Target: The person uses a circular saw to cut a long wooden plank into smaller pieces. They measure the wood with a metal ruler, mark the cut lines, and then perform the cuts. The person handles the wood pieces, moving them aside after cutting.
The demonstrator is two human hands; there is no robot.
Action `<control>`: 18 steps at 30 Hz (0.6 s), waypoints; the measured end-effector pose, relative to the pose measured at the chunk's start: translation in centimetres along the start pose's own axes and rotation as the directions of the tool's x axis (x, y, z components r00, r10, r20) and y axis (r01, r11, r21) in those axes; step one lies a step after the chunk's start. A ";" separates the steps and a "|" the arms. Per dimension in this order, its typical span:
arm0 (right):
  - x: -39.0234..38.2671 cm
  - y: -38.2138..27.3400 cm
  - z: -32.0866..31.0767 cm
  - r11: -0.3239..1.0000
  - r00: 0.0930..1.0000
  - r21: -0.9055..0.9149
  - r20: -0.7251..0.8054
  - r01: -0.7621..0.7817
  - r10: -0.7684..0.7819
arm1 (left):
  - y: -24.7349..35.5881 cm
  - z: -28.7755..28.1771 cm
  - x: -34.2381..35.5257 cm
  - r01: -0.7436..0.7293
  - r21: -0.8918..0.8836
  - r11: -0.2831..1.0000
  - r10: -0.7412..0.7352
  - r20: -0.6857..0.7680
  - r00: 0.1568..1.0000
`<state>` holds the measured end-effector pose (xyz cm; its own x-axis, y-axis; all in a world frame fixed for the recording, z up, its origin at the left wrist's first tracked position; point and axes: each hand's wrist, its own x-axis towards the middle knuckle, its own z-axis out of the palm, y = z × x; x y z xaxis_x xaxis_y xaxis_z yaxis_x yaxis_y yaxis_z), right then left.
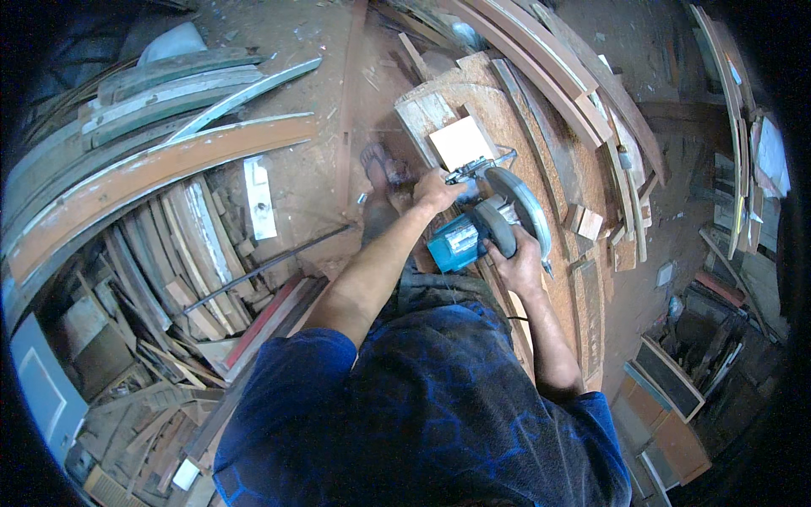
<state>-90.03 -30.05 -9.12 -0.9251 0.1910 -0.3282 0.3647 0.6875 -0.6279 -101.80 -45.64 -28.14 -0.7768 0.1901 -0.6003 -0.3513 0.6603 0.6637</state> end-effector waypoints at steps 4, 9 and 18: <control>1.7 -0.5 0.6 1.000 1.000 0.001 0.009 -0.021 0.021 | -0.5 -1.5 2.5 -0.006 -0.013 1.000 0.008 0.182 0.983; 3.7 -2.2 0.5 0.997 0.997 0.030 0.039 -0.070 0.069 | -2.5 -0.7 4.7 -0.038 -0.078 0.996 0.046 0.092 0.995; 7.3 -3.4 2.3 0.999 0.999 0.010 0.029 -0.039 0.038 | -0.5 -4.4 6.2 0.069 -0.172 0.983 -0.055 0.088 0.995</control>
<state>-97.81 -32.65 -11.00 -0.9070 0.1972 -0.3720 0.4013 0.6723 -0.6221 -108.78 -48.02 -30.24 -0.7076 0.2168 -0.6725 -0.4887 0.5372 0.6874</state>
